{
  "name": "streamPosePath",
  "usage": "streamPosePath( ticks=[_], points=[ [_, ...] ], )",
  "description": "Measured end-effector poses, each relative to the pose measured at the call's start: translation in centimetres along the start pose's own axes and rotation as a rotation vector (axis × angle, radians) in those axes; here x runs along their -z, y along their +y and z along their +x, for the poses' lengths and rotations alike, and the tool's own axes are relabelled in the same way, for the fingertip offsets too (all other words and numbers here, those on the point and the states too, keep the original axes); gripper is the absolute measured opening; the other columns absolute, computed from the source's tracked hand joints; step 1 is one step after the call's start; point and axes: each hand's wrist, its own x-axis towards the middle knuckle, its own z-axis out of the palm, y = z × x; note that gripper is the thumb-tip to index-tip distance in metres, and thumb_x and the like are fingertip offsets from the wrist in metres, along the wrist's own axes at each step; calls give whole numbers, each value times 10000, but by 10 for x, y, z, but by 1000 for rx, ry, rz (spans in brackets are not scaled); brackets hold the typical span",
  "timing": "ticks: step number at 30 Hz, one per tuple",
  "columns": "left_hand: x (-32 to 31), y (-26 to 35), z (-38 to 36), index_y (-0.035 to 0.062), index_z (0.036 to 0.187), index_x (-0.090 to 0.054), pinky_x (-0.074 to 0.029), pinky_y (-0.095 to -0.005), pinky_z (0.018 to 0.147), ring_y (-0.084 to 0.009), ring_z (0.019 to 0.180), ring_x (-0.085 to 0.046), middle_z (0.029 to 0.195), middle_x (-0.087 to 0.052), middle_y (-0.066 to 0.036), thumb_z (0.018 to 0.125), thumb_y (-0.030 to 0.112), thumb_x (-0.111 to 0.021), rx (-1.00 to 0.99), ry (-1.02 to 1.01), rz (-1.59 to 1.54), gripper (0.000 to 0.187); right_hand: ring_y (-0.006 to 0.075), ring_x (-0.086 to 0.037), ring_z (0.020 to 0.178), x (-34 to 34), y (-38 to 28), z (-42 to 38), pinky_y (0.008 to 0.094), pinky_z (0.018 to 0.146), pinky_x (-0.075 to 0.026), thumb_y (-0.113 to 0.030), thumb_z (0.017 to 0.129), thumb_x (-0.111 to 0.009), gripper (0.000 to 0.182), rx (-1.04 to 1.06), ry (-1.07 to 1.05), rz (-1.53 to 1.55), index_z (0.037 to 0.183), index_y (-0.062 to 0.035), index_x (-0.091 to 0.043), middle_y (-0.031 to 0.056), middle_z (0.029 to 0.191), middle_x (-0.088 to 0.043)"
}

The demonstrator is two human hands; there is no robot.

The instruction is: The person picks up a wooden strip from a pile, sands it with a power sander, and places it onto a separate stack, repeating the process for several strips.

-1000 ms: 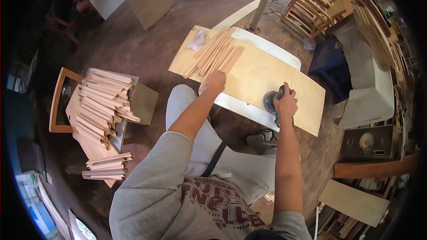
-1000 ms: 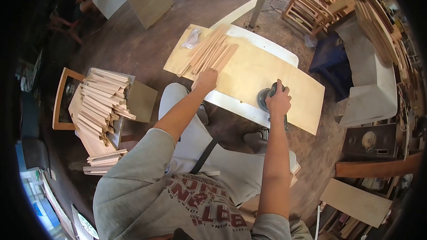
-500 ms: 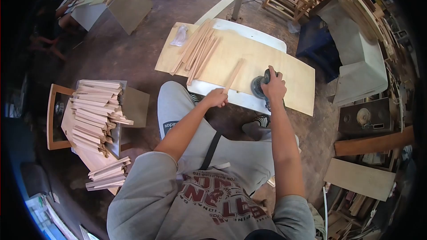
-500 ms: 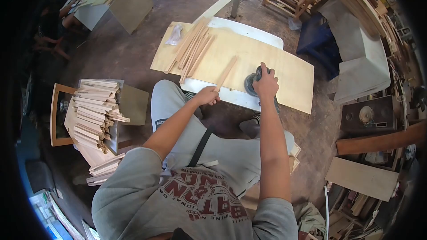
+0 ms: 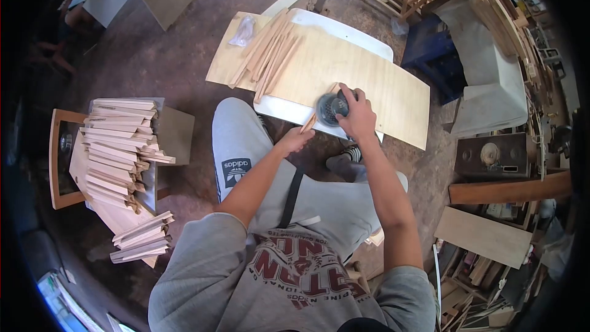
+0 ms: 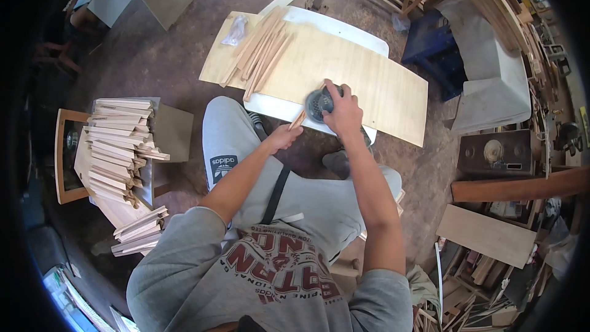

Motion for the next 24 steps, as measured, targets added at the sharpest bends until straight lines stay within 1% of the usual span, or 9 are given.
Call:
streamPosePath(
  ticks=[1, 4, 7, 10, 13, 16, 19, 22, 24],
  points=[
    [-1, 1, -1, 115, 961, -574, -324, -248, 443, -64, 533, -416, 720, -486, 34, 1028, 431, -664, 5, -13, 59, 336, 404, -644, 1129, -2, -8, 1, 505, 859, -604, -162, 705, -853, 921, 9, -11, 2, 1513, -392, -479, 147, 1444, -540],
    [-5, 6, -5, 96, 854, -591, -344, -276, 409, -85, 479, -431, 653, -499, 27, 1001, 383, -717, -35, 57, 86, 346, 398, -636, 1174, 0, -26, 11, 504, 911, -588, -184, 704, -861, 909, -40, -52, 11, 1510, -376, -487, 167, 1440, -543],
    [-4, 9, -4, 103, 836, -593, -344, -277, 409, -86, 482, -444, 651, -516, 18, 986, 385, -738, 2, 10, 92, 350, 394, -648, 1146, -2, -24, 22, 509, 883, -596, -170, 700, -862, 913, -26, -26, 1, 1505, -383, -487, 154, 1427, -556],
    [-6, 13, -3, 126, 838, -544, -345, -269, 428, -81, 503, -443, 648, -476, 36, 978, 401, -753, 61, -23, 32, 373, 389, -656, 1139, -3, -21, 33, 508, 871, -603, -180, 696, -868, 916, -48, -31, -33, 1502, -389, -487, 146, 1429, -557],
    [-6, 11, 2, 122, 839, -534, -368, -272, 440, -90, 511, -466, 643, -488, 27, 939, 341, -801, 10, -47, 8, 360, 386, -659, 1143, -4, -19, 34, 506, 874, -606, -190, 700, -874, 911, -54, -37, -38, 1501, -391, -488, 142, 1436, -557],
    [-4, 7, 11, 106, 876, -527, -394, -280, 452, -104, 518, -492, 677, -524, 5, 891, 204, -828, -4, -94, 12, 316, 388, -662, 1138, -6, -21, 25, 506, 878, -605, -191, 703, -873, 903, -93, -34, -10, 1499, -389, -493, 140, 1429, -562],
    [-7, 6, 10, 97, 909, -524, -413, -286, 458, -117, 526, -511, 714, -552, -17, 847, 78, -807, 17, -40, -40, 290, 386, -665, 1124, -10, -19, 12, 502, 863, -609, -193, 699, -870, 901, -54, -18, 4, 1495, -388, -497, 138, 1420, -567],
    [-8, 7, 9, 69, 867, -540, -415, -295, 444, -130, 510, -522, 690, -547, -33, 824, 4, -770, 4, -10, -76, 242, 385, -669, 1059, -14, -22, 13, 487, 769, -619, -178, 684, -862, 885, 13, 31, -2, 1469, -387, -512, 133, 1379, -577],
    [-6, 6, 10, 62, 909, -534, -415, -299, 442, -136, 521, -528, 708, -546, -35, 824, -10, -755, 24, -39, -73, 247, 385, -675, 1045, -12, -25, 23, 483, 754, -621, -176, 685, -854, 873, 14, 25, -27, 1462, -389, -518, 131, 1373, -580]
  ],
)
